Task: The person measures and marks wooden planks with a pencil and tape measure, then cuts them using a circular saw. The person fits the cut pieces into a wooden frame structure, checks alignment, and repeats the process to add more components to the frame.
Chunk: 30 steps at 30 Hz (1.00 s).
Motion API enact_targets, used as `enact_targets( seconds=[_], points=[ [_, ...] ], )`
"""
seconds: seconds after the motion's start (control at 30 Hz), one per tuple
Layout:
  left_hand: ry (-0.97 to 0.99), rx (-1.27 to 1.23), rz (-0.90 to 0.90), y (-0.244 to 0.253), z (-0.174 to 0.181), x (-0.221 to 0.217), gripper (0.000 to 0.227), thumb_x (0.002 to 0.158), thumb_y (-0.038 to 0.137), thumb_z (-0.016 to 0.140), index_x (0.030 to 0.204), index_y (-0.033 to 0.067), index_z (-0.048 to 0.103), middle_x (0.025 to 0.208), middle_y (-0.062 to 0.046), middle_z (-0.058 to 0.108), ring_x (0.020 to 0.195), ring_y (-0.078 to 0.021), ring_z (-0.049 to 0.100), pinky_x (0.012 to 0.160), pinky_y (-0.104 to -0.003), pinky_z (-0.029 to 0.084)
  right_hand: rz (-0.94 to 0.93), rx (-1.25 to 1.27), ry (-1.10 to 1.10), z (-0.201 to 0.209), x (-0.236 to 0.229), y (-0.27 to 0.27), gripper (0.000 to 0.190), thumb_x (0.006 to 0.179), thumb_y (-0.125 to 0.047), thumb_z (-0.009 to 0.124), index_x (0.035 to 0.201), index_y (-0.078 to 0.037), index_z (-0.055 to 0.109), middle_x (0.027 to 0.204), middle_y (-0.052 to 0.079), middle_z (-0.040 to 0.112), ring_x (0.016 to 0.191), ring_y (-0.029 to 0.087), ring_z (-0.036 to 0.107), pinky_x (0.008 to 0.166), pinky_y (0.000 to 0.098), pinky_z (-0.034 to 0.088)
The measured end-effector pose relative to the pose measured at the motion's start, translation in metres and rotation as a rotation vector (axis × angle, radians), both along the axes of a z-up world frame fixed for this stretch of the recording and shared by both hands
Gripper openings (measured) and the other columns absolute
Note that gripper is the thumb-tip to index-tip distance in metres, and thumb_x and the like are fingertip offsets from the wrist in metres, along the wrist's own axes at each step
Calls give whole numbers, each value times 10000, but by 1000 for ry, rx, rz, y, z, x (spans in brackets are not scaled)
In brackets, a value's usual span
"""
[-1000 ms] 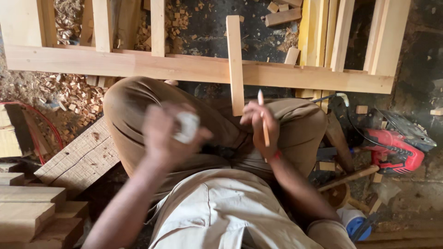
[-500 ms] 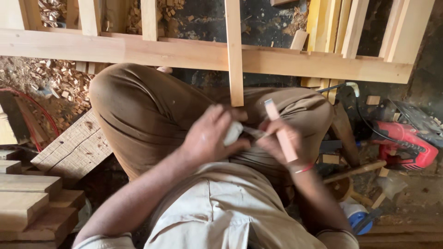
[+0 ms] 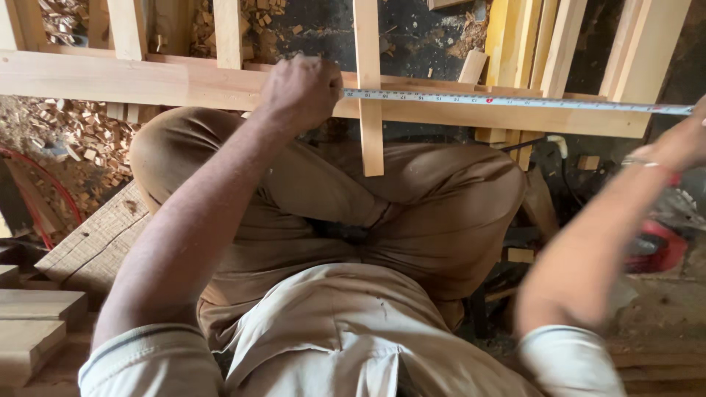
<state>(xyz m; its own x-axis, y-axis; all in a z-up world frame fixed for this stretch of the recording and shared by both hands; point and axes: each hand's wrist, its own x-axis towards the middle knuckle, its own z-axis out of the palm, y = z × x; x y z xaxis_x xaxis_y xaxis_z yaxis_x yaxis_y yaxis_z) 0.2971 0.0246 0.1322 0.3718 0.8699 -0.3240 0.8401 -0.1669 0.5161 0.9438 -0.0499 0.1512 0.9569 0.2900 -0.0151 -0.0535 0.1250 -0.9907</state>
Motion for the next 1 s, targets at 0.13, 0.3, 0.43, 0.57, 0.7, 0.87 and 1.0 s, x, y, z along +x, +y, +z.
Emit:
enact_targets(
  seconds=[0.13,0.3,0.43,0.57,0.7,0.87,1.0],
  points=[
    [-78,94,102,-9,-19,9,169,967,111,590,979,126,759,859,-109,746,729,-268,698,621,-456,562,519,230,-149,-32,-176,30,492,1152,-295,587,1495,52,521,1248,202,705,966,316,762,762,384,620],
    [-132,187,111,-13,-18,10,188,928,103,607,1021,138,766,929,-131,742,934,-350,685,801,-506,530,1209,176,86,-30,-337,23,755,1012,-671,365,1430,-73,561,1048,175,730,880,232,717,752,383,621],
    [-116,121,93,-7,-9,14,279,918,67,583,1075,193,776,960,-117,746,958,-331,689,820,-498,527,1200,136,174,-19,-344,29,624,1152,-578,472,1221,20,637,1008,181,702,915,254,688,795,362,570],
    [-85,38,80,-7,-5,18,418,899,-11,537,1189,206,747,1008,-114,743,978,-299,695,829,-487,526,1139,84,280,-25,-337,30,483,1132,-467,569,1207,7,622,1035,158,695,938,252,692,766,354,576],
    [-45,90,40,-10,0,20,413,862,-33,576,1171,183,743,1067,-96,745,1041,-318,669,875,-512,501,1188,39,236,-28,-346,28,364,1105,-368,621,1221,-23,622,1068,149,709,968,248,712,778,351,593],
    [-38,80,45,-12,3,20,487,830,-59,594,1220,196,733,1090,-99,736,1082,-326,653,879,-515,494,1252,-31,212,-20,-360,30,252,1129,-273,644,1181,-27,641,1063,133,716,945,226,728,773,335,613],
    [0,77,35,-13,2,22,525,826,-89,579,1234,206,728,1079,-94,732,1075,-307,653,856,-509,497,1260,-45,194,-18,-364,29,177,1135,-210,656,1169,-36,649,1053,114,706,929,212,727,774,328,620]
  ],
)
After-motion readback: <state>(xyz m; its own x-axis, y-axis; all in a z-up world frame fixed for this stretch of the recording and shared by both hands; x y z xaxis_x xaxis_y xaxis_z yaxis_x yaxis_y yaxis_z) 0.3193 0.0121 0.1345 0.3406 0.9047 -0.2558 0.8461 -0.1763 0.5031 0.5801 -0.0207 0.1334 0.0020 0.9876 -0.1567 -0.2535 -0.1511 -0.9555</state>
